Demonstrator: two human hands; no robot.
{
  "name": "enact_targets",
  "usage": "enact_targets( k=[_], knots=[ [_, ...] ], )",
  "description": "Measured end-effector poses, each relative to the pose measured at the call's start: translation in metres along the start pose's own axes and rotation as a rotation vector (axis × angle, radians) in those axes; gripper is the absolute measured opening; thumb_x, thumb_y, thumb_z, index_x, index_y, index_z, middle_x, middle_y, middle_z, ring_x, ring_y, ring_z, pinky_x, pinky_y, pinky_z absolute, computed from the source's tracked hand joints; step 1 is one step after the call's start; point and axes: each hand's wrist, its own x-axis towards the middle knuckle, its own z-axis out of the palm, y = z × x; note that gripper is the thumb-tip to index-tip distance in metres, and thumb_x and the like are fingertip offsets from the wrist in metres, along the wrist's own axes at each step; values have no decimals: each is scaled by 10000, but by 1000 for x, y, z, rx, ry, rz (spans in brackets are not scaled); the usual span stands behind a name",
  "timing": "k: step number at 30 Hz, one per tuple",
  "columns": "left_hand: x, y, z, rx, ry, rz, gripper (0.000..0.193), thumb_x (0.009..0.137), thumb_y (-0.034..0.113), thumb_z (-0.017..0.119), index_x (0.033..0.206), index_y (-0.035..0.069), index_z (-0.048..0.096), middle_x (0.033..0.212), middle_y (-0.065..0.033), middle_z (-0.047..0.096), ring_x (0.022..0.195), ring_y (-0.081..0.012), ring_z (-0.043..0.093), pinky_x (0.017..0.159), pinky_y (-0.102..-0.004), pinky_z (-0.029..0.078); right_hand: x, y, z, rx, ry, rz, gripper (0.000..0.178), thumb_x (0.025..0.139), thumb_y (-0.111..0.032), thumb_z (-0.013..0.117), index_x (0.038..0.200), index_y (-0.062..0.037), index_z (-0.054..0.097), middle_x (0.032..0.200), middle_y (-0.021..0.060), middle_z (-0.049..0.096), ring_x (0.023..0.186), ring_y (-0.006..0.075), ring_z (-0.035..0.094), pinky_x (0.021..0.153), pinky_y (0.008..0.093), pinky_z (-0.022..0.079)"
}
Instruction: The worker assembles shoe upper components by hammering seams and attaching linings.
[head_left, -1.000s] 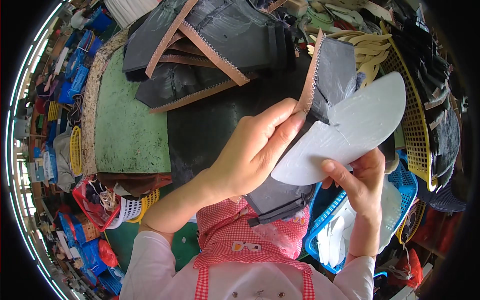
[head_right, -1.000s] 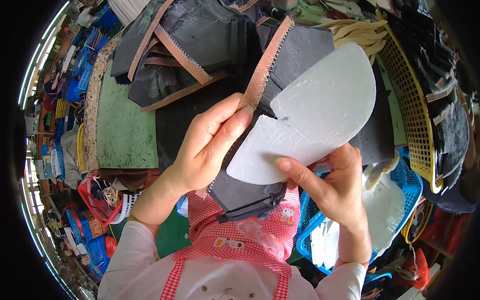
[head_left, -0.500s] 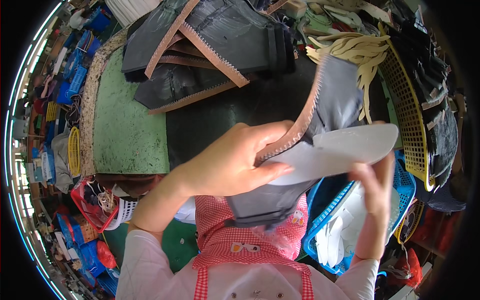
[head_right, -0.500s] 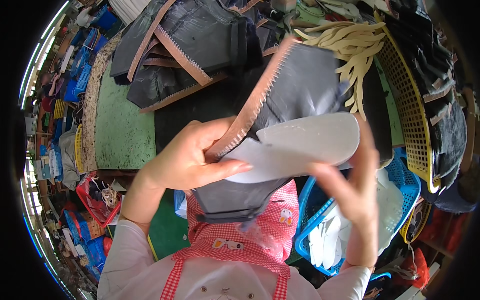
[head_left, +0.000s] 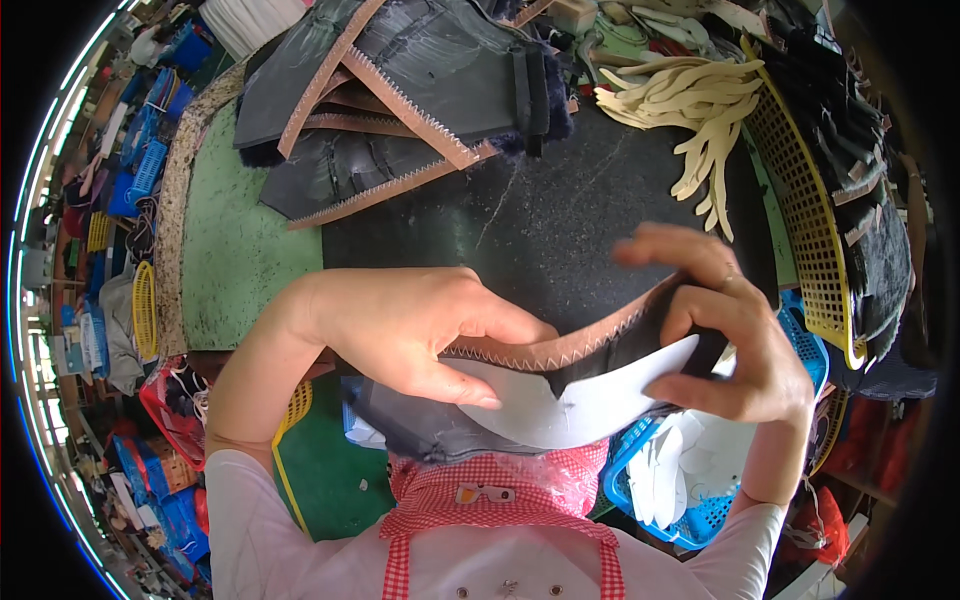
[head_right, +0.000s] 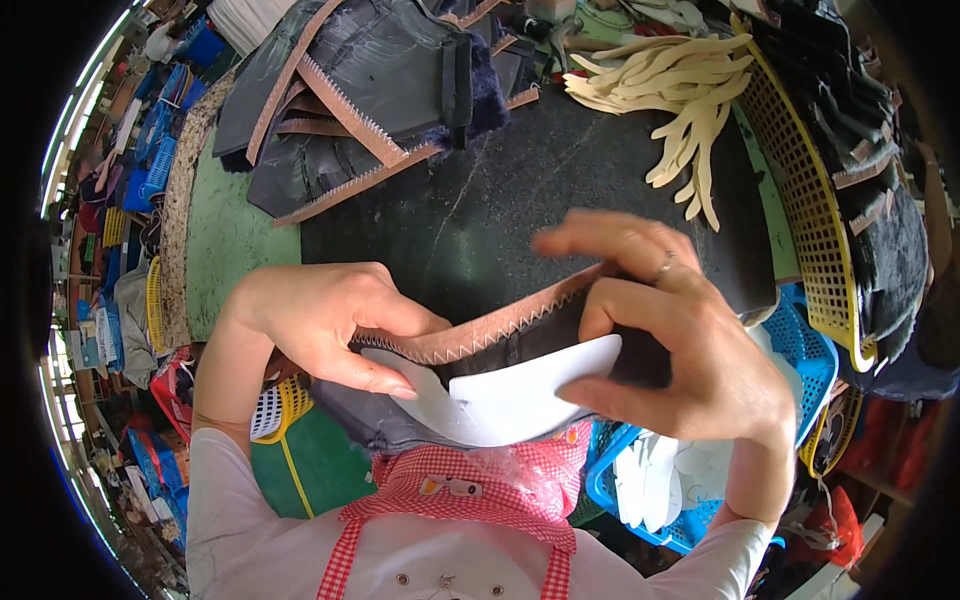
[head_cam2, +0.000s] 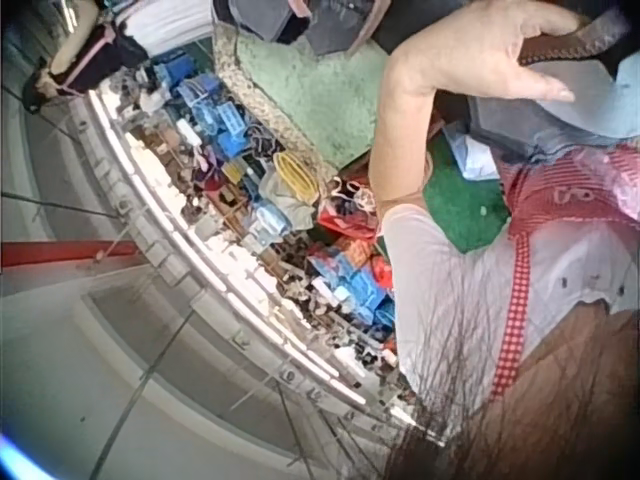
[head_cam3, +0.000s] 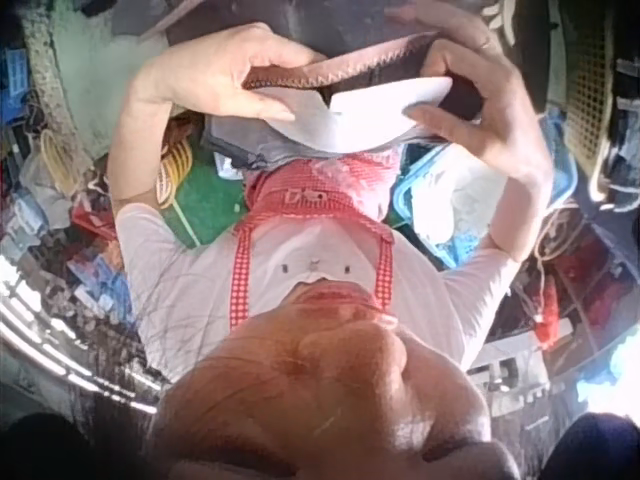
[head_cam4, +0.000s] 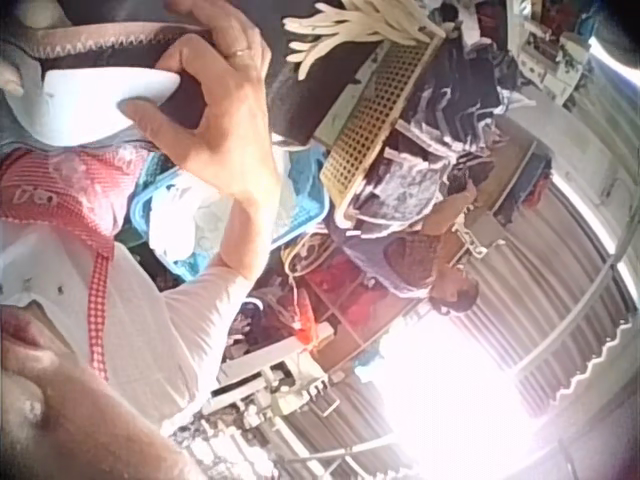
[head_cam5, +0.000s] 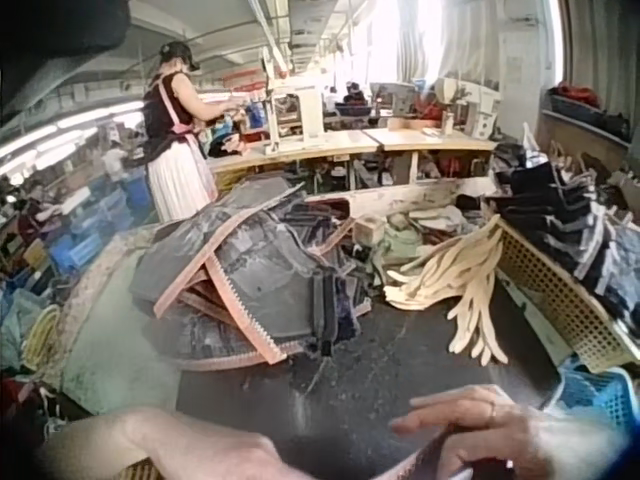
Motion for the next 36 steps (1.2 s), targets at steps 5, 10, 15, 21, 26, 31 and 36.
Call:
enact_targets(
  k=[5,10,15,21,26,31,36],
  knots=[
    [9,-10,0,79,11,3,396,836,142,776,1151,-47,629,854,-165,674,717,-291,673,650,-334,504,-2,2,24,132,-38,254,359,698,-127,842,783,-37,505,827,121,580,830,300,614,792,397,464],
    [23,-1,16,360,166,-304,333,797,264,791,903,0,617,655,-160,529,527,-313,473,526,-363,416,-6,-4,36,226,62,506,371,740,-168,851,875,-43,529,802,110,587,769,281,631,682,371,488],
    [29,-9,20,364,227,-148,277,793,224,765,936,14,656,679,-157,572,552,-311,530,561,-358,459,7,1,27,323,-165,252,362,804,-218,817,1072,-16,682,850,149,702,746,242,677,655,323,494],
    [22,-8,15,187,137,-334,314,813,277,819,904,2,698,675,-129,630,572,-145,522,604,-302,467,8,12,37,480,-278,396,272,873,-213,762,1072,-28,763,750,124,718,595,155,651,582,315,483],
    [42,-20,13,725,463,-266,238,882,274,705,931,42,706,768,-172,699,728,-369,691,641,-432,534,17,-5,57,-366,127,173,148,844,-141,692,813,-55,575,677,96,637,641,306,671,570,381,524],
    [38,-31,-3,502,318,-271,336,921,321,618,950,-4,697,798,-243,691,758,-393,701,693,-469,552,17,12,52,-466,223,190,164,833,-188,726,806,-91,597,678,71,636,634,286,673,563,382,522],
    [18,-32,19,290,548,-340,307,975,272,601,1021,-24,666,694,-191,623,618,-219,619,608,-391,481,29,-5,23,-718,423,-82,251,756,-199,802,907,-106,625,855,57,663,806,265,643,769,371,495]
  ],
)
